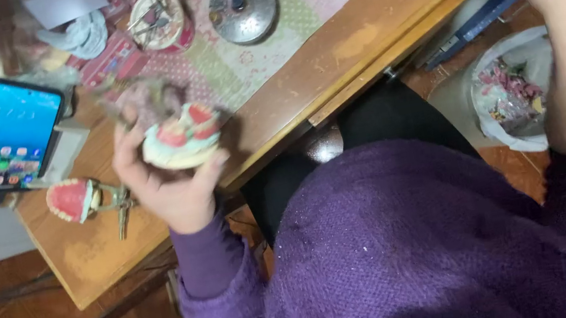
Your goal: The recorder is shaping pink wax or resin on a dental cast model using a metal carving tool and a spirit lamp.
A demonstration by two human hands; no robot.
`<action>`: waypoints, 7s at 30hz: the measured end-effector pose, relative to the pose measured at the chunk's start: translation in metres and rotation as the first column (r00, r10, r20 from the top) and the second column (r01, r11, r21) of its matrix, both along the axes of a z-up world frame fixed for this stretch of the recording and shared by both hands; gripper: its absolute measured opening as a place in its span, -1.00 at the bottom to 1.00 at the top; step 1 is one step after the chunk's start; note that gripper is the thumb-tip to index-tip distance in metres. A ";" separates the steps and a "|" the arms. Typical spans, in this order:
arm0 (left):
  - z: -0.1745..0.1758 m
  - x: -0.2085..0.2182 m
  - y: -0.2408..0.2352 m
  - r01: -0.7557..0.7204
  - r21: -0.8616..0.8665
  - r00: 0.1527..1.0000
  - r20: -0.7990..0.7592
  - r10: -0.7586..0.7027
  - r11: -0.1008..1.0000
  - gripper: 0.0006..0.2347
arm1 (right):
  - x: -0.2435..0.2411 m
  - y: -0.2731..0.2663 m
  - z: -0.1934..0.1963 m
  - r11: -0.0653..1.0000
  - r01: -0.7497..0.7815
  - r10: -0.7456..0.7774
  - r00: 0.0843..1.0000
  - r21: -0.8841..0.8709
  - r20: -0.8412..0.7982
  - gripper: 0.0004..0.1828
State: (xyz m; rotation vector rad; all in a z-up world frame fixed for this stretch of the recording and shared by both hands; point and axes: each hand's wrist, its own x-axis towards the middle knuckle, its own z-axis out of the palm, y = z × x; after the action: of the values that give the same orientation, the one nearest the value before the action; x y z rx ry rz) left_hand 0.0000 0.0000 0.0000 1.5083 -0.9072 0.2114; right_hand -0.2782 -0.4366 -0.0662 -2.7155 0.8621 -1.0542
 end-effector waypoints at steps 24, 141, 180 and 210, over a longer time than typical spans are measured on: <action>-0.037 0.024 -0.006 -0.010 0.039 0.997 0.070 0.008 0.999 -0.37 | 0.156 0.239 0.094 0.460 -0.783 0.743 0.597 0.418 0.302 -0.29; -0.044 0.038 0.006 -0.025 -0.414 0.775 -0.583 -0.244 0.910 -0.29 | 0.160 0.218 -0.003 0.337 -0.705 0.621 0.665 0.624 0.416 -0.55; -0.076 0.058 0.000 0.051 -0.587 0.728 -0.532 -0.432 0.808 -0.38 | 0.178 0.257 0.048 0.365 -0.832 0.748 0.530 0.419 0.400 -0.22; -0.056 0.040 0.011 0.203 -0.768 0.616 -0.382 -0.689 0.608 -0.43 | 0.202 0.274 0.081 0.349 -0.878 0.779 0.466 0.327 0.421 -0.34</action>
State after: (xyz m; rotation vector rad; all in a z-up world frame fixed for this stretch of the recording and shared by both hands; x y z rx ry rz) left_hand 0.0396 0.0112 -0.0564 0.5111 -0.5242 -0.3753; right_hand -0.0760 -0.1629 0.0149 -2.0156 -0.3348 -0.6549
